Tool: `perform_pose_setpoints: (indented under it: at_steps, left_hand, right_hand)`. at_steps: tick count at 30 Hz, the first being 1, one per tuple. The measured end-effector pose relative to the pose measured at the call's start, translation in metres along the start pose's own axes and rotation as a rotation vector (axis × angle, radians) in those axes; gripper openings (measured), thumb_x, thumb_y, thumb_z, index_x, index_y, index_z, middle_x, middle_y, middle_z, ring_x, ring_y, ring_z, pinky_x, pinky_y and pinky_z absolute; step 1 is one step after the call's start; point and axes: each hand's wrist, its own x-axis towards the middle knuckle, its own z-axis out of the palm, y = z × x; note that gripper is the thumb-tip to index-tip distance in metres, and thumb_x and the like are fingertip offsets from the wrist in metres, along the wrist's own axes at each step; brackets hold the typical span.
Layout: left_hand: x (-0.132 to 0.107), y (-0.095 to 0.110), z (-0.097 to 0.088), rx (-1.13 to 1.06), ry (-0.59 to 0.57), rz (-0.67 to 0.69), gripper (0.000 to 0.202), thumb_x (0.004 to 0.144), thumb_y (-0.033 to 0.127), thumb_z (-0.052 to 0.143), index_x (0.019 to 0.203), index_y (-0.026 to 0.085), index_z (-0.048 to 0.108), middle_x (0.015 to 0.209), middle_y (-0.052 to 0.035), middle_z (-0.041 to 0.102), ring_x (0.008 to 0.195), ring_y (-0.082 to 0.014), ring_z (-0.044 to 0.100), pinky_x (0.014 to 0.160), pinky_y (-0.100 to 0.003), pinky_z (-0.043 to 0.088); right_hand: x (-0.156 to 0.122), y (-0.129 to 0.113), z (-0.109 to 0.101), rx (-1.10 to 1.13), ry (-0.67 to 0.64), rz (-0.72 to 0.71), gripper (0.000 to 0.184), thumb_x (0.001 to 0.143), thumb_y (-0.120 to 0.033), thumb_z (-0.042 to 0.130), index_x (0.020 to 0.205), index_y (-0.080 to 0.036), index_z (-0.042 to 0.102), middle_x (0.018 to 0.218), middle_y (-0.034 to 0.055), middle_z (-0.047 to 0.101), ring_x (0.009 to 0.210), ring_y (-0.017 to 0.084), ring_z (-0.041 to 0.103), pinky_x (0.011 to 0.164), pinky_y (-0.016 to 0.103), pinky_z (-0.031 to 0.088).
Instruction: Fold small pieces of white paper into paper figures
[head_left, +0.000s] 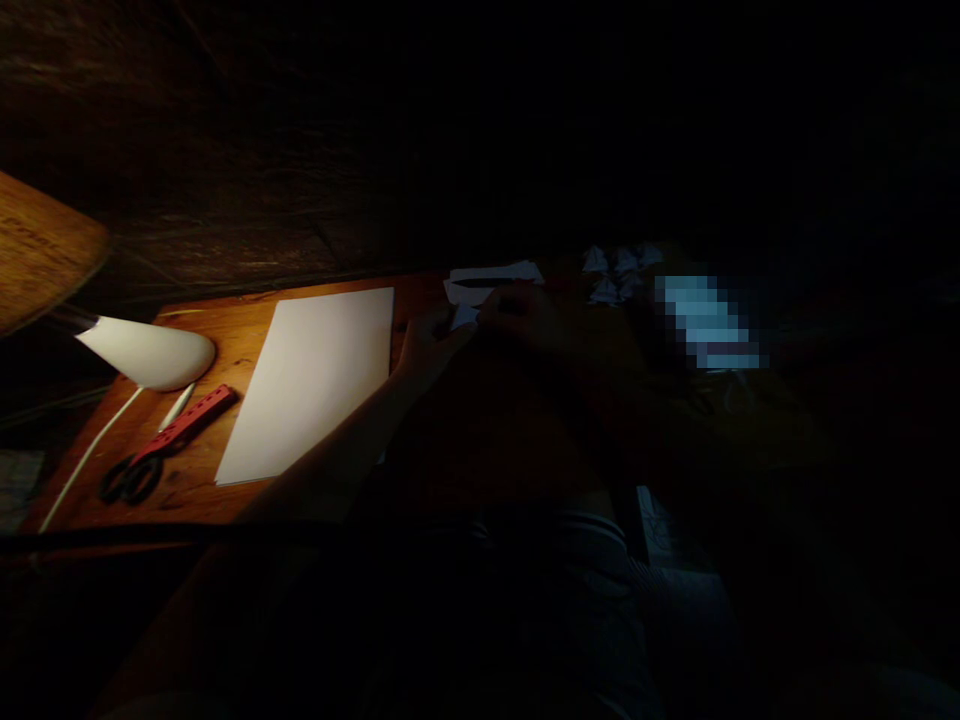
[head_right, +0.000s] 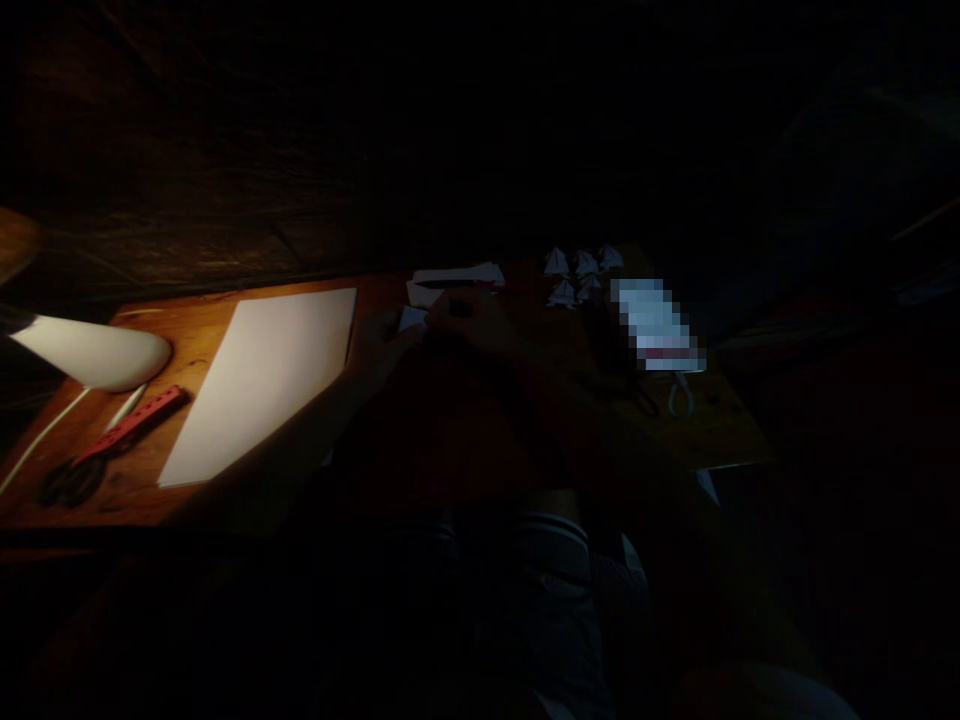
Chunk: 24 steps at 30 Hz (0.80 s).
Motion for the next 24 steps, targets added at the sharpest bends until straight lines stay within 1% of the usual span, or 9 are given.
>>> perform_pose_setpoints:
  at_steps: [3,6,8,10,13,16,19,21,24]
  left_hand:
    - [0.0,0.0,0.001,0.021,0.036,0.017,0.015,0.082,0.032,0.081,0.089,0.021,0.075,0.083,-0.0014,0.074,0.076,-0.0164,0.066,0.068,-0.028,0.054]
    - [0.0,0.001,0.001,0.082,0.073,0.088,0.011,0.081,0.024,0.08,0.09,0.021,0.075,0.086,-0.001,0.074,0.08,-0.0157,0.066,0.072,-0.028,0.053]
    - [0.0,0.004,0.0,0.145,0.097,0.168,0.009,0.079,0.019,0.081,0.083,0.021,0.073,0.084,-0.0001,0.072,0.079,-0.015,0.065,0.07,-0.028,0.052]
    - [-0.002,0.008,-0.002,0.208,0.108,0.256,0.015,0.078,0.017,0.081,0.073,0.021,0.067,0.078,0.0009,0.068,0.074,-0.0143,0.062,0.068,-0.028,0.05]
    - [-0.006,0.016,-0.005,0.274,0.068,0.349,0.027,0.081,0.022,0.082,0.065,0.021,0.061,0.072,0.0012,0.065,0.071,-0.0146,0.06,0.069,-0.03,0.05]
    - [-0.009,0.022,-0.007,0.304,0.036,0.377,0.034,0.086,0.035,0.081,0.064,0.022,0.059,0.071,0.0,0.064,0.07,-0.0156,0.059,0.068,-0.031,0.049]
    - [-0.01,0.025,-0.007,0.338,0.041,0.387,0.041,0.088,0.044,0.079,0.062,0.022,0.056,0.068,-0.0003,0.062,0.068,-0.0155,0.056,0.066,-0.031,0.046]
    - [-0.009,0.025,-0.007,0.354,0.037,0.395,0.043,0.088,0.045,0.078,0.061,0.022,0.054,0.067,-0.0003,0.061,0.066,-0.0154,0.055,0.064,-0.031,0.044]
    - [-0.008,0.023,-0.006,0.349,0.018,0.424,0.04,0.088,0.041,0.077,0.061,0.022,0.054,0.067,-0.0003,0.06,0.066,-0.0153,0.055,0.064,-0.031,0.043]
  right_hand:
    - [0.002,0.003,-0.001,-0.008,-0.005,-0.042,0.035,0.081,-0.05,0.086,0.077,-0.019,0.069,0.085,0.0044,0.073,0.084,0.017,0.065,0.081,0.031,0.055]
    - [0.004,0.006,-0.001,-0.013,-0.02,-0.085,0.036,0.08,-0.052,0.086,0.078,-0.02,0.069,0.085,0.0036,0.073,0.085,0.018,0.066,0.083,0.033,0.057]
    - [0.004,0.008,-0.002,-0.019,-0.025,-0.112,0.036,0.08,-0.052,0.086,0.079,-0.02,0.07,0.085,0.0037,0.073,0.085,0.018,0.066,0.083,0.033,0.057]
    - [0.003,0.008,-0.001,-0.019,-0.029,-0.111,0.037,0.081,-0.053,0.086,0.081,-0.019,0.071,0.086,0.0045,0.074,0.085,0.018,0.066,0.081,0.033,0.056]
    - [0.0,0.005,-0.001,0.009,-0.055,-0.076,0.037,0.081,-0.053,0.086,0.082,-0.018,0.073,0.087,0.0055,0.074,0.085,0.018,0.067,0.079,0.031,0.056]
    - [-0.002,0.001,-0.001,0.027,-0.082,-0.038,0.034,0.079,-0.05,0.088,0.08,-0.019,0.074,0.088,0.0056,0.075,0.086,0.018,0.068,0.079,0.03,0.056]
    - [-0.003,0.0,-0.002,0.041,-0.088,-0.012,0.033,0.077,-0.048,0.09,0.077,-0.019,0.073,0.085,0.0048,0.074,0.085,0.018,0.068,0.077,0.03,0.056]
    - [-0.003,0.001,-0.002,0.058,-0.097,0.008,0.033,0.076,-0.048,0.09,0.077,-0.019,0.073,0.083,0.0046,0.074,0.083,0.018,0.067,0.075,0.03,0.056]
    - [-0.002,0.003,-0.003,0.069,-0.088,0.032,0.03,0.075,-0.043,0.091,0.079,-0.019,0.074,0.086,0.0051,0.076,0.083,0.018,0.067,0.073,0.029,0.056]
